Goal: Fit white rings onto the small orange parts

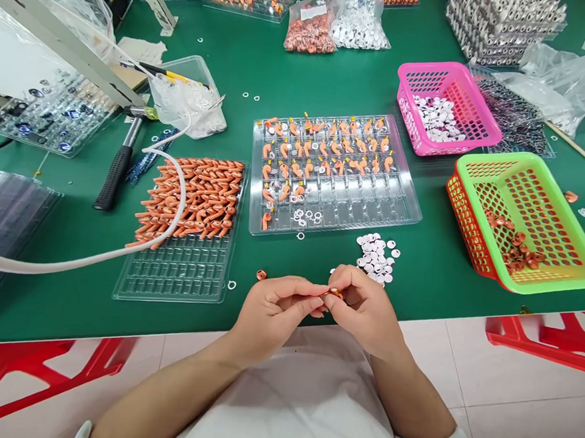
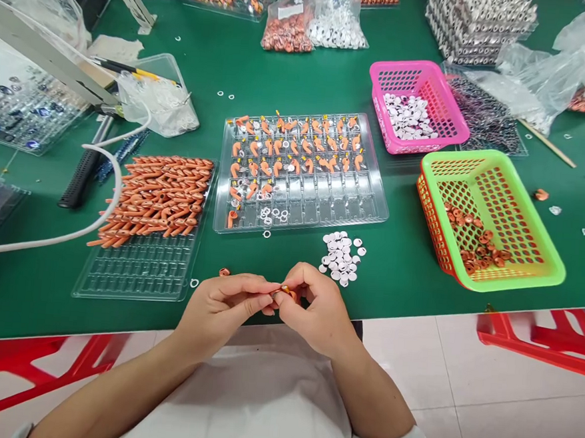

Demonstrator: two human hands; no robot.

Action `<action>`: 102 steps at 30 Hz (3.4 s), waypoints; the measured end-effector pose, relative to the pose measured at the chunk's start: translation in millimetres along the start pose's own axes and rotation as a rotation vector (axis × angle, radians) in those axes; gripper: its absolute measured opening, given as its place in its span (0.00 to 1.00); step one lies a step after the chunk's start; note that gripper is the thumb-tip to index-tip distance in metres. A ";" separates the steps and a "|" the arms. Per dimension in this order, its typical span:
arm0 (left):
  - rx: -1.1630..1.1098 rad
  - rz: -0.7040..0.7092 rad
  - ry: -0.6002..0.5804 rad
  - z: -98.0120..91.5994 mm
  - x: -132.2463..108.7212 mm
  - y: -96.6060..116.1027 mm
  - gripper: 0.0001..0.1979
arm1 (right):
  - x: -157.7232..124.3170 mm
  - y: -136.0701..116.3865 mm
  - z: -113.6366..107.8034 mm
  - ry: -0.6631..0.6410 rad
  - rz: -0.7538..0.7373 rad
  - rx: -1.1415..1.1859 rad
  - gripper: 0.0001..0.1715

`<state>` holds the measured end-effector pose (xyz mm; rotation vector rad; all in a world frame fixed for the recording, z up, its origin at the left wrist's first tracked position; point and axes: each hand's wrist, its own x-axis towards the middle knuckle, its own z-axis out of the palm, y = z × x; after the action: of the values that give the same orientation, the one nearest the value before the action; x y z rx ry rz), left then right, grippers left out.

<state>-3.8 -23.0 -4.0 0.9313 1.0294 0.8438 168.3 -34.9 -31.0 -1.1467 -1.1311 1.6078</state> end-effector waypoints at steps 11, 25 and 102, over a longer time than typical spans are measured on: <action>0.144 -0.099 -0.042 -5.4 6.2 19.5 0.05 | -0.4 -9.9 -6.7 -0.050 -0.078 -0.171 0.07; 0.191 -0.175 -0.070 3.5 13.3 9.2 0.06 | -12.0 0.8 -16.2 0.080 -0.098 -0.157 0.06; 0.198 -0.092 -0.150 -6.0 17.7 6.1 0.08 | -7.7 -6.9 -19.9 0.029 -0.478 -0.540 0.14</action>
<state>-5.0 -3.5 -5.4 1.0888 1.0297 0.5936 190.1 -36.7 -26.2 -1.1048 -1.7290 0.9395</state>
